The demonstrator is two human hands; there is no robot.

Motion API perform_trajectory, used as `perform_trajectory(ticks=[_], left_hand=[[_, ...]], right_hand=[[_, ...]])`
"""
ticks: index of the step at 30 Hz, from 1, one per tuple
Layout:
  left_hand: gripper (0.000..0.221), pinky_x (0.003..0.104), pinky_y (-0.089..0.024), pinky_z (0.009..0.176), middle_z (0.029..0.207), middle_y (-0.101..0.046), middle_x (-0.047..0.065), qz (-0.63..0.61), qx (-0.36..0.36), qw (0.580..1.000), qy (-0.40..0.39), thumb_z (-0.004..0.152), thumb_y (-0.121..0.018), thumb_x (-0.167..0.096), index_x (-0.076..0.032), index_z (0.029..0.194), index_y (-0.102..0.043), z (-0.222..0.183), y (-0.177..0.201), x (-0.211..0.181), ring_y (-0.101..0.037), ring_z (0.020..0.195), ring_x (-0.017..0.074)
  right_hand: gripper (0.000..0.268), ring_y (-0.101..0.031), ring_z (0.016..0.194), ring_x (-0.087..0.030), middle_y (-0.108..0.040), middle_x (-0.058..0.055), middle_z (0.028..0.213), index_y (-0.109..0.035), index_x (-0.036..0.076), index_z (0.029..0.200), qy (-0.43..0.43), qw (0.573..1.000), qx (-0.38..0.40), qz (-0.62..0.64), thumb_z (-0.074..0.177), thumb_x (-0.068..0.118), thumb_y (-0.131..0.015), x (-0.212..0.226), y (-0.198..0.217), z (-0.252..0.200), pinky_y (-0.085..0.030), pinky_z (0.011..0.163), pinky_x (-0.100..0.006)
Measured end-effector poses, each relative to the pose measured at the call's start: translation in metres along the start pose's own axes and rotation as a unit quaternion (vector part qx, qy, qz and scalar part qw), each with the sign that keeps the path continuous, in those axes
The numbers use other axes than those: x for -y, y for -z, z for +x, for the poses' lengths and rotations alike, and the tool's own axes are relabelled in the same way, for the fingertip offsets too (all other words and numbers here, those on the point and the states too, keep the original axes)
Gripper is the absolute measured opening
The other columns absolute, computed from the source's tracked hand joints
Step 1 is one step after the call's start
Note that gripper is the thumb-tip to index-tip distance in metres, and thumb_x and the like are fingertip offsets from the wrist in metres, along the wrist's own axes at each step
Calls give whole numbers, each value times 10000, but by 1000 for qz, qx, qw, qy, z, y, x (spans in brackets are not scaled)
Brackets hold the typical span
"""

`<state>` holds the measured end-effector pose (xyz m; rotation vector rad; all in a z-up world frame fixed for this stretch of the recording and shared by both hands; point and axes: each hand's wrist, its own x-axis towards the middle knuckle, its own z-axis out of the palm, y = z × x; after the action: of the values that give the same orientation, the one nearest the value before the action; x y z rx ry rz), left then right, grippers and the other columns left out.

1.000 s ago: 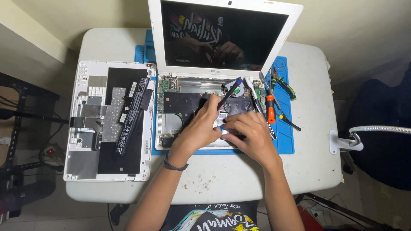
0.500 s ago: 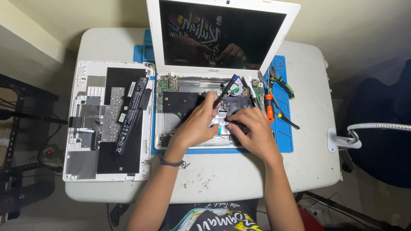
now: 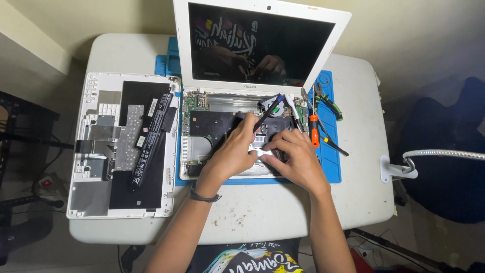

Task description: Securing the heatsink and fan assembly inside a disassembled laptop using a precision screwdriver.

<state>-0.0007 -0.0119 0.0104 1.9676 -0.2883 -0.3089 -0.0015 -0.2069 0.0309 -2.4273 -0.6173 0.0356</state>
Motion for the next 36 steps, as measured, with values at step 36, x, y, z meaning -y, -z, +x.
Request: perform_trajectory(ticks=[36], left_hand=[[180,254,-529,534,864,-518,60,-538,7,818,-206,1114,-370,-214,-58,1093,-456,16,-32,-1,-521,645,54]], right_hand=[[578,-453,1005,-232,-537,-7,1057,-675,215,1247,104,993,14,56,741,455,-821,31,-108,60,-294,937,-398]])
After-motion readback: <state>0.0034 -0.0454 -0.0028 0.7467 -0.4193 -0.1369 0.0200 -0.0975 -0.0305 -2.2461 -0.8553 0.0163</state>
